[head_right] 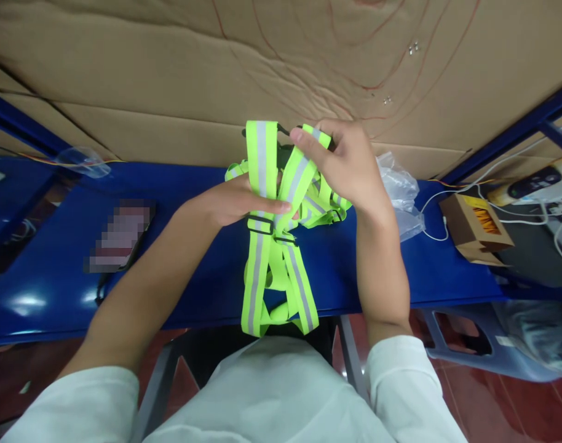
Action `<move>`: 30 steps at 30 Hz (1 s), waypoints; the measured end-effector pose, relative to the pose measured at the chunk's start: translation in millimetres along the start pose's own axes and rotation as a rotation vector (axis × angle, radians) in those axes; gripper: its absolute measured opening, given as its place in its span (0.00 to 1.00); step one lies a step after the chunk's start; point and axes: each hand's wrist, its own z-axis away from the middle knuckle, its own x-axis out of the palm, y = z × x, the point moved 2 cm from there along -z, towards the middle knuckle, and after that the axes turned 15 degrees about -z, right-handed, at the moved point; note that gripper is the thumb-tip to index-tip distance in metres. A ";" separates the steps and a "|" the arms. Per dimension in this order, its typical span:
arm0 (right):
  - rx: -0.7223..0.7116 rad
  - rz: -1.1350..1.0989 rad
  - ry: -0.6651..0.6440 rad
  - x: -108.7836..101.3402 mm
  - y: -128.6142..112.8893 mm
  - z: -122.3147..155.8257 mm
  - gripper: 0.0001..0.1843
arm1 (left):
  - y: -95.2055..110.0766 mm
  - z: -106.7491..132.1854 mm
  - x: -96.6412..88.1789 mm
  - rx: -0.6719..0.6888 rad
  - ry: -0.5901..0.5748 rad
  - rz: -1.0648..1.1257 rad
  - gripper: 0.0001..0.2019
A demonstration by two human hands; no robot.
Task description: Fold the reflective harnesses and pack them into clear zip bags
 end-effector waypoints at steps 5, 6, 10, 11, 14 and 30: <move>0.392 -0.383 -0.167 5.6 27.5 -5.3 0.29 | 9.8 6.7 2.4 0.061 -0.069 -0.010 0.17; 0.401 -0.379 -0.177 6.2 32.4 -6.8 0.27 | 9.3 6.7 2.4 0.059 -0.066 -0.008 0.18; 0.119 -0.096 -0.183 7.3 29.1 -7.4 0.21 | -0.4 1.9 -2.6 0.017 -0.008 -0.023 0.16; 0.032 -0.009 -0.222 8.9 23.0 -5.0 0.22 | -2.7 0.5 -4.6 0.011 0.007 -0.027 0.15; -0.045 0.105 -0.400 16.4 4.2 5.5 0.25 | -4.1 -1.1 -10.0 0.027 0.016 -0.080 0.12; -0.003 0.150 -0.290 19.3 4.3 2.8 0.24 | -8.6 -5.5 2.1 -0.024 0.003 0.155 0.11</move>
